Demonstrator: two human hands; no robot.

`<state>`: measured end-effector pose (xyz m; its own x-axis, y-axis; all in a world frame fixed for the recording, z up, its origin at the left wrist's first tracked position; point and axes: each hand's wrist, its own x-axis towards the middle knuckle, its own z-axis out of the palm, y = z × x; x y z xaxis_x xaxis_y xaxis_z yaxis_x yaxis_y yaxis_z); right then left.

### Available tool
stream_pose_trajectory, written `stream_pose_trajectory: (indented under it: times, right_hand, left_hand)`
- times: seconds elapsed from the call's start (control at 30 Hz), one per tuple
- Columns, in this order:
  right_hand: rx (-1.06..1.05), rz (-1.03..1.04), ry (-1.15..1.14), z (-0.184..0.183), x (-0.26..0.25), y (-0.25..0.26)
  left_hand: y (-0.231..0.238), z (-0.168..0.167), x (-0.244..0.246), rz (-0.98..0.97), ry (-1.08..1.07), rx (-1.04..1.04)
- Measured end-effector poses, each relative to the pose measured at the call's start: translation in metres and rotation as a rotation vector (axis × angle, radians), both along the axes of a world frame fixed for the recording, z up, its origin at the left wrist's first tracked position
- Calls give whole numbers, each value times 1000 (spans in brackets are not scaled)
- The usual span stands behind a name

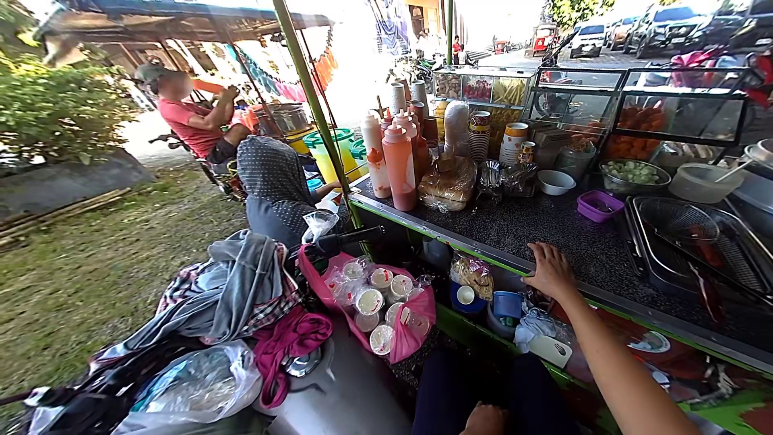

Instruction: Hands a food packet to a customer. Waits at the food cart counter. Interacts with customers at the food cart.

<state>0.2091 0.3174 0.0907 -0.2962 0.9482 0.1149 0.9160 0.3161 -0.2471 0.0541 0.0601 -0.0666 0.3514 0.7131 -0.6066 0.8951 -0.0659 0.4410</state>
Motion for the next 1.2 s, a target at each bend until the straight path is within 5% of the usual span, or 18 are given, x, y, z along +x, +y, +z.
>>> stream_pose_trajectory:
  times: [1.2]
  right_hand:
    - [34, 6, -3, -5, -1, 2]
  left_hand:
    - [-1, 1, -2, -10, 5, 25]
